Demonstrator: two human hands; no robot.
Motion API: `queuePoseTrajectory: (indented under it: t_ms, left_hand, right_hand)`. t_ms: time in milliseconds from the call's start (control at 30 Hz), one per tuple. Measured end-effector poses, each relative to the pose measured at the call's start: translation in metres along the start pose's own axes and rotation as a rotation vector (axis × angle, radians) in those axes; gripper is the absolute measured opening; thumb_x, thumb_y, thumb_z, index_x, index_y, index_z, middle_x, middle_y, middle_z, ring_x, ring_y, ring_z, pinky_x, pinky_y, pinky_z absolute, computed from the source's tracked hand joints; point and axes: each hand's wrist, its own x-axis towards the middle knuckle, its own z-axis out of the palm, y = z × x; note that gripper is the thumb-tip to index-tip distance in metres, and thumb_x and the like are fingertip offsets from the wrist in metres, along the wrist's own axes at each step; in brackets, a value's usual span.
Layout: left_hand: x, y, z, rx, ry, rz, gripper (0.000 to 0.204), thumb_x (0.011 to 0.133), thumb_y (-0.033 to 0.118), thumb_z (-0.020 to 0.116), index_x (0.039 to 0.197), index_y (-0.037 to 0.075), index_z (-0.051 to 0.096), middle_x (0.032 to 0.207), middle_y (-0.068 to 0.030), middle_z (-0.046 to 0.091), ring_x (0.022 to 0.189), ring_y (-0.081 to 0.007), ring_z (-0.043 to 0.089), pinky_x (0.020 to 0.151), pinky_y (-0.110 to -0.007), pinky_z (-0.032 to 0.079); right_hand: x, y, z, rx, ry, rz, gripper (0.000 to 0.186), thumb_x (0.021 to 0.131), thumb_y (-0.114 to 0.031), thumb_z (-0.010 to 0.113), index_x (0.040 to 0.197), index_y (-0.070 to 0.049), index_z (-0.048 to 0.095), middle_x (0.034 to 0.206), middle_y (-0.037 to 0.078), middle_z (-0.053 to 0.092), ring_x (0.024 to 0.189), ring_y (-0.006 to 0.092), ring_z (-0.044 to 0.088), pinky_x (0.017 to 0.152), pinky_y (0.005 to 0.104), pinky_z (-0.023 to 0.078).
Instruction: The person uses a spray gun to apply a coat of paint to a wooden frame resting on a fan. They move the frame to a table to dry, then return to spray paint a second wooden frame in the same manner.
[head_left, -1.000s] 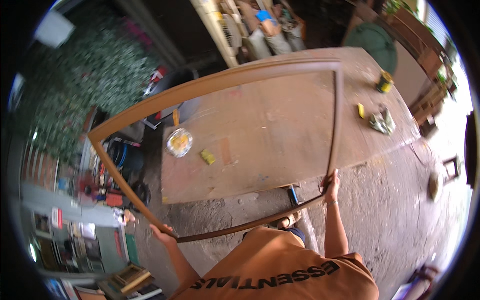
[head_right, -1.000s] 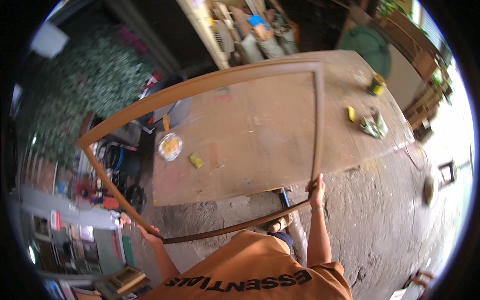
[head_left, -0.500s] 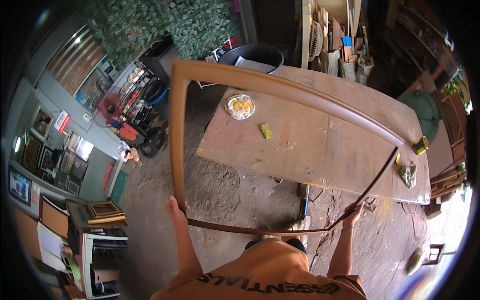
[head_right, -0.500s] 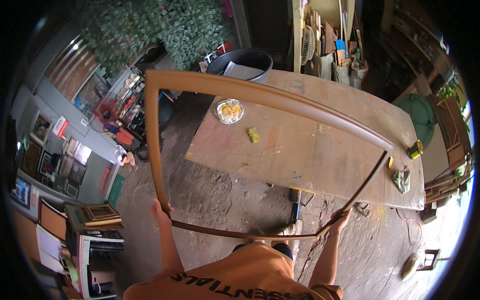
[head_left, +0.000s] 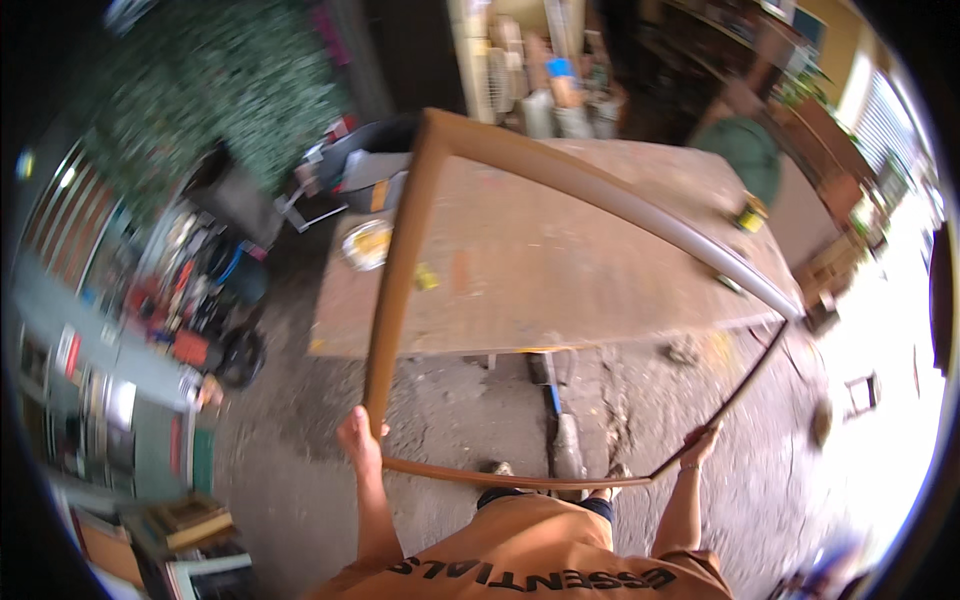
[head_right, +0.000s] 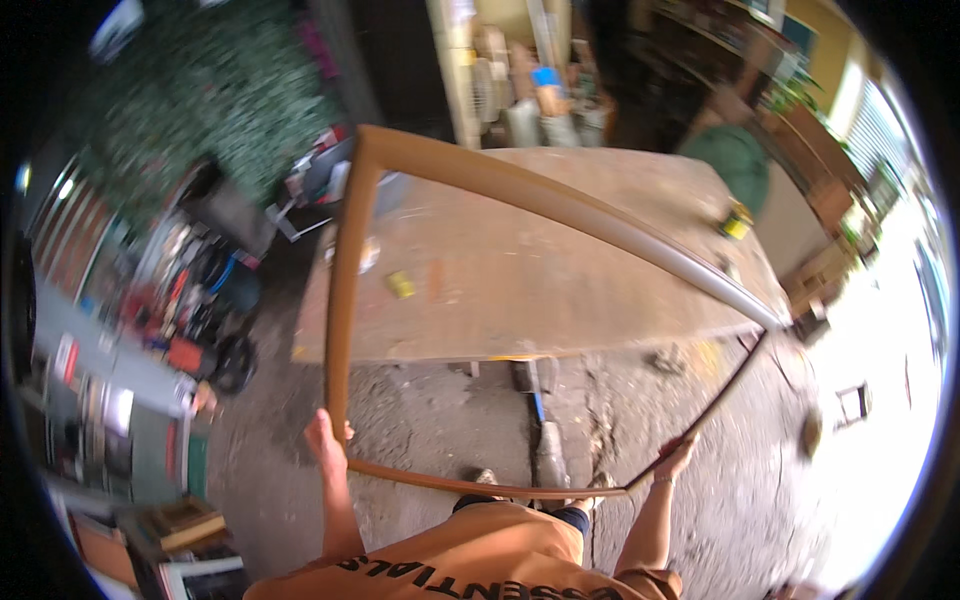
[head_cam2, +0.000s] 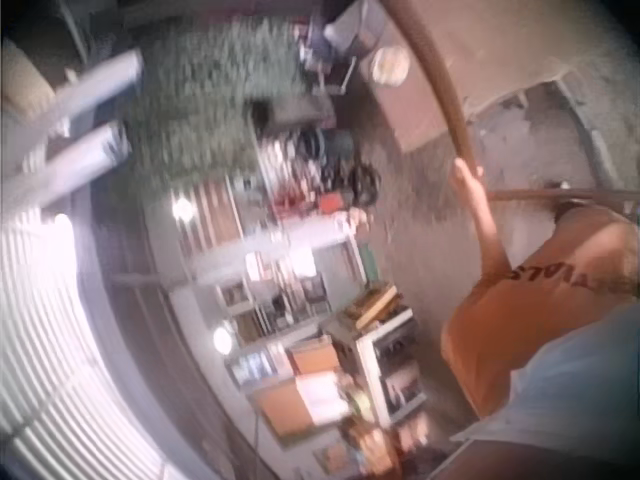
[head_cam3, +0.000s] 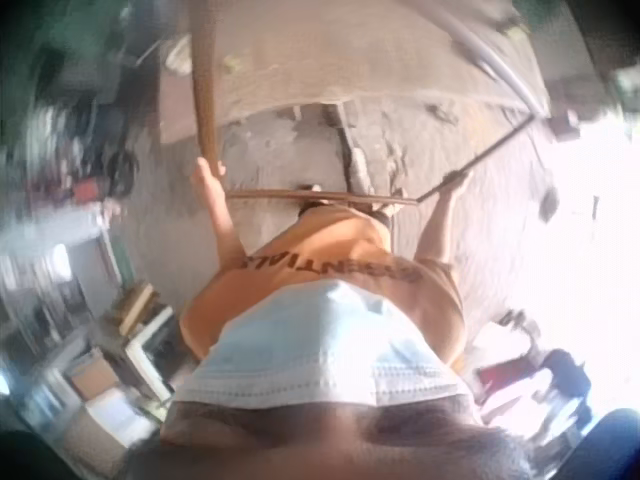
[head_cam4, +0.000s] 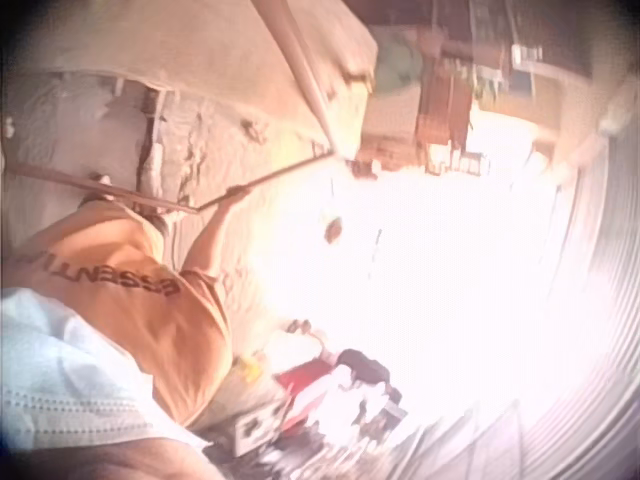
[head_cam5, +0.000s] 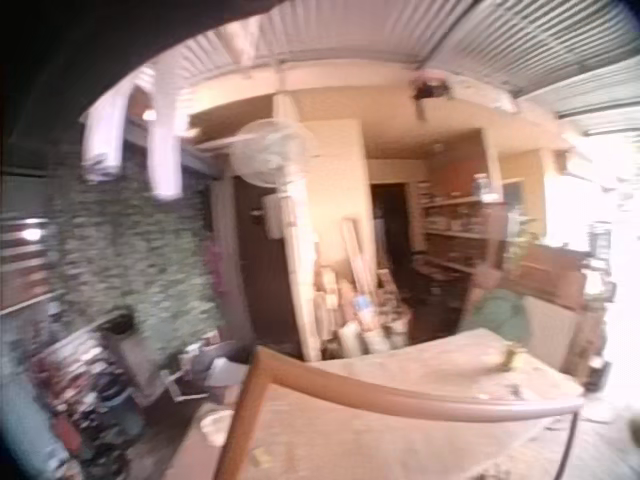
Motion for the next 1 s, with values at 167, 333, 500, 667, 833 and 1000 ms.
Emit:
queuePoseTrajectory:
  t_ms: [167,333,500,667,833,1000]
  left_hand:
    - [-0.038,0.036,0.109,-0.073,-0.263,0.043,0.057,0.094,0.053,0.051,0.071,0.001,0.058,0.057,-0.0063,0.057,0.047,-0.0135,0.055,0.046,-0.028,0.045]
    - [-0.13,0.101,0.266,0.063,-0.558,0.211,0.048,0.095,0.044,0.051,0.074,0.002,0.057,0.059,-0.0058,0.06,0.049,-0.0128,0.056,0.048,-0.026,0.044]
    - [-0.237,0.139,0.401,-0.004,-0.759,0.089,0.04,0.095,0.04,0.055,0.078,0.003,0.056,0.058,-0.0022,0.055,0.047,-0.0081,0.05,0.044,-0.022,0.039]
    - [-0.343,0.174,0.54,-0.024,-0.975,0.038,0.042,0.095,0.042,0.055,0.076,0.004,0.057,0.057,-0.0021,0.054,0.044,-0.0085,0.049,0.041,-0.022,0.038]
    - [-0.419,0.184,0.665,-0.069,-1.112,0.007,0.044,0.095,0.042,0.055,0.073,0.004,0.058,0.055,-0.0029,0.055,0.042,-0.0086,0.049,0.039,-0.022,0.038]
    - [-0.507,0.186,0.806,-0.082,-1.275,-0.076,0.046,0.094,0.045,0.056,0.073,0.004,0.059,0.055,-0.0027,0.056,0.042,-0.0084,0.051,0.039,-0.021,0.038]
  right_hand:
    - [0.033,-0.05,-0.103,-0.009,0.24,-0.007,0.056,0.091,-0.063,0.045,0.067,-0.012,0.049,0.051,0.002,0.047,0.04,0.015,0.047,0.038,0.0284,0.04]
    - [0.084,-0.121,-0.245,0.051,0.474,0.018,0.055,0.092,-0.062,0.044,0.068,-0.013,0.049,0.05,0.002,0.046,0.039,0.0159,0.047,0.037,0.0288,0.04]
    - [0.13,-0.199,-0.37,-0.005,0.65,-0.025,0.053,0.092,-0.058,0.048,0.067,-0.011,0.051,0.052,0.004,0.048,0.039,0.016,0.048,0.036,0.0299,0.039]
    - [0.131,-0.267,-0.509,0.03,0.766,-0.023,0.056,0.094,-0.057,0.042,0.066,-0.01,0.053,0.051,0.004,0.05,0.04,0.0161,0.05,0.039,0.0294,0.04]
    - [0.141,-0.321,-0.576,0.025,0.835,-0.091,0.054,0.093,-0.058,0.046,0.072,-0.009,0.056,0.06,0.003,0.055,0.047,0.0145,0.053,0.042,0.0284,0.045]
    - [0.177,-0.383,-0.635,-0.054,0.944,-0.136,0.055,0.093,-0.059,0.046,0.075,-0.008,0.056,0.061,0.003,0.055,0.047,0.0129,0.054,0.041,0.0264,0.044]
